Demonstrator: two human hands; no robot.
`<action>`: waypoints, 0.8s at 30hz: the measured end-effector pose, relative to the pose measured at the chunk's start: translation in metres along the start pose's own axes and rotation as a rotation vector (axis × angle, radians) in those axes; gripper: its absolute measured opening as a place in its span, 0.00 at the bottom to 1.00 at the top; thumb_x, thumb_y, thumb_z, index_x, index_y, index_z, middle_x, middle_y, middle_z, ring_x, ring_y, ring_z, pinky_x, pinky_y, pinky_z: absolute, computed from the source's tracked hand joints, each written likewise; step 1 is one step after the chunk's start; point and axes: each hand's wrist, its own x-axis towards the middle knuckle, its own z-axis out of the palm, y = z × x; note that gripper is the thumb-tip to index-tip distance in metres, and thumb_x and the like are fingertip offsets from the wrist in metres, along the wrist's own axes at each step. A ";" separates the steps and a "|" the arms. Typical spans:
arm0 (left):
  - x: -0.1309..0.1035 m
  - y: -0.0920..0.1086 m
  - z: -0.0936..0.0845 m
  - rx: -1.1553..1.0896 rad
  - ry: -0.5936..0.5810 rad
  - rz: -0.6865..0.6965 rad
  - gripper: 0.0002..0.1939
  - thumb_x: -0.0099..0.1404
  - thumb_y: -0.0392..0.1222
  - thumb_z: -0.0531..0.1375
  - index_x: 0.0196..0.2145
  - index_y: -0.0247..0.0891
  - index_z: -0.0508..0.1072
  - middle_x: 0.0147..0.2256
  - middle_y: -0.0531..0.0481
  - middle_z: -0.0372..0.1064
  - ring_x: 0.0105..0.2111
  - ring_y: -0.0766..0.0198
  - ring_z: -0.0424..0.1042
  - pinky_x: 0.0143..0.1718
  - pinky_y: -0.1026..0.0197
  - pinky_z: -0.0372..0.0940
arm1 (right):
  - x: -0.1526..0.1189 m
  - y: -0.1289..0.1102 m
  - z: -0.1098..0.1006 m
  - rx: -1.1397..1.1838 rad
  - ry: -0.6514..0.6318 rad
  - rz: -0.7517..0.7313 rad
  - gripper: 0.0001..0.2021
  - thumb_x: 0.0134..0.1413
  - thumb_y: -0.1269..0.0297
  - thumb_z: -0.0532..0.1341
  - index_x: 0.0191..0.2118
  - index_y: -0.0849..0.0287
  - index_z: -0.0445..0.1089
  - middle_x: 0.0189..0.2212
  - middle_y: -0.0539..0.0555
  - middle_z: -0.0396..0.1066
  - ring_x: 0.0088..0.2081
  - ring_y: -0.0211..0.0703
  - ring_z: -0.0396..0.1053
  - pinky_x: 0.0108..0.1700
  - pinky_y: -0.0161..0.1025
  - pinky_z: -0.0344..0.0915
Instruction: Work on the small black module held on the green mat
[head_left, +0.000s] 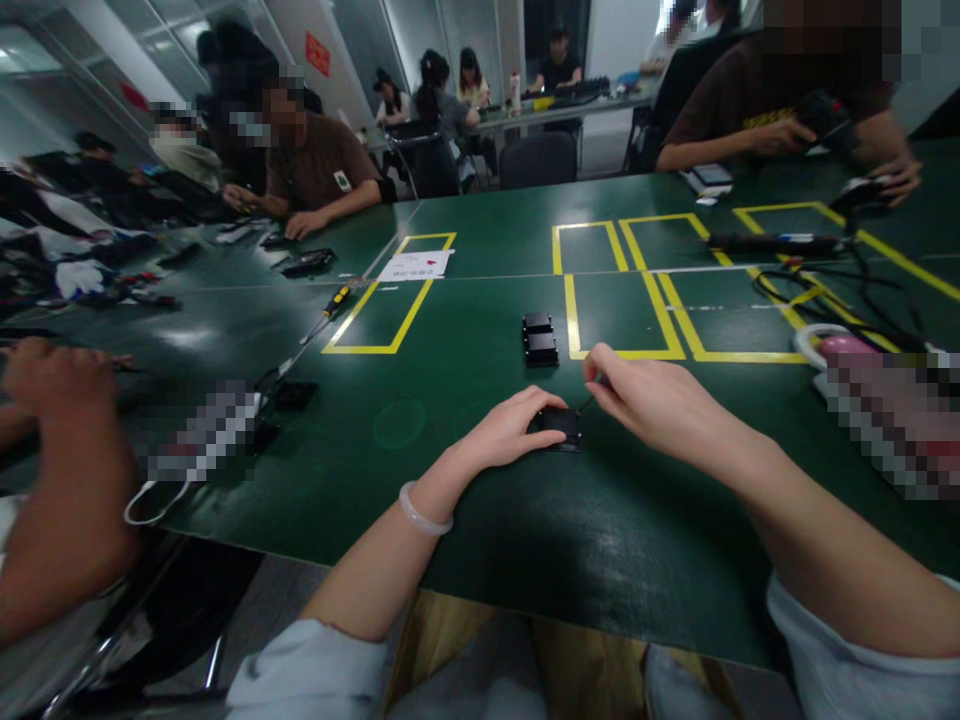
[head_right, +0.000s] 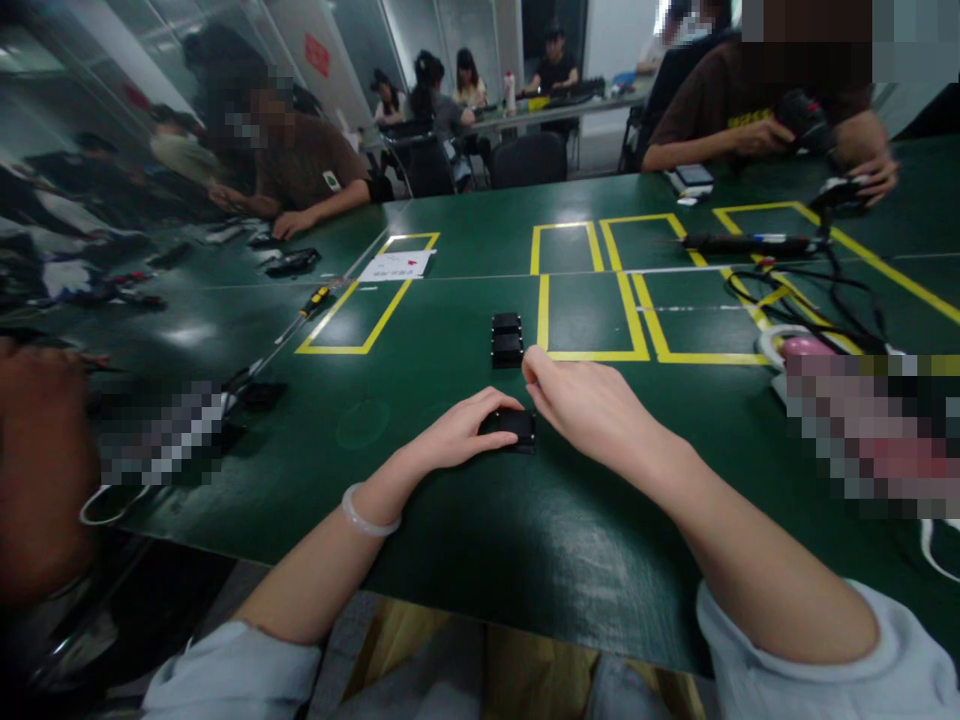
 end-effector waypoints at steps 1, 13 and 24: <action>0.000 0.000 0.000 0.002 0.000 0.000 0.17 0.68 0.48 0.59 0.52 0.40 0.67 0.47 0.46 0.66 0.47 0.56 0.68 0.49 0.56 0.63 | 0.000 0.000 0.000 0.023 0.002 -0.013 0.07 0.64 0.62 0.48 0.44 0.57 0.58 0.28 0.51 0.70 0.26 0.42 0.67 0.26 0.36 0.50; 0.000 0.001 -0.001 -0.002 -0.004 -0.013 0.17 0.68 0.47 0.59 0.51 0.40 0.67 0.47 0.46 0.66 0.47 0.56 0.68 0.49 0.56 0.63 | -0.001 -0.001 -0.002 0.026 0.014 0.002 0.07 0.63 0.63 0.48 0.44 0.57 0.58 0.28 0.50 0.70 0.26 0.41 0.66 0.27 0.36 0.51; 0.000 0.001 -0.001 -0.005 -0.010 -0.014 0.17 0.68 0.48 0.59 0.52 0.41 0.67 0.47 0.46 0.66 0.47 0.55 0.68 0.49 0.55 0.63 | 0.000 0.000 -0.001 -0.015 -0.003 0.022 0.09 0.65 0.60 0.47 0.42 0.56 0.59 0.27 0.51 0.70 0.26 0.43 0.67 0.26 0.36 0.49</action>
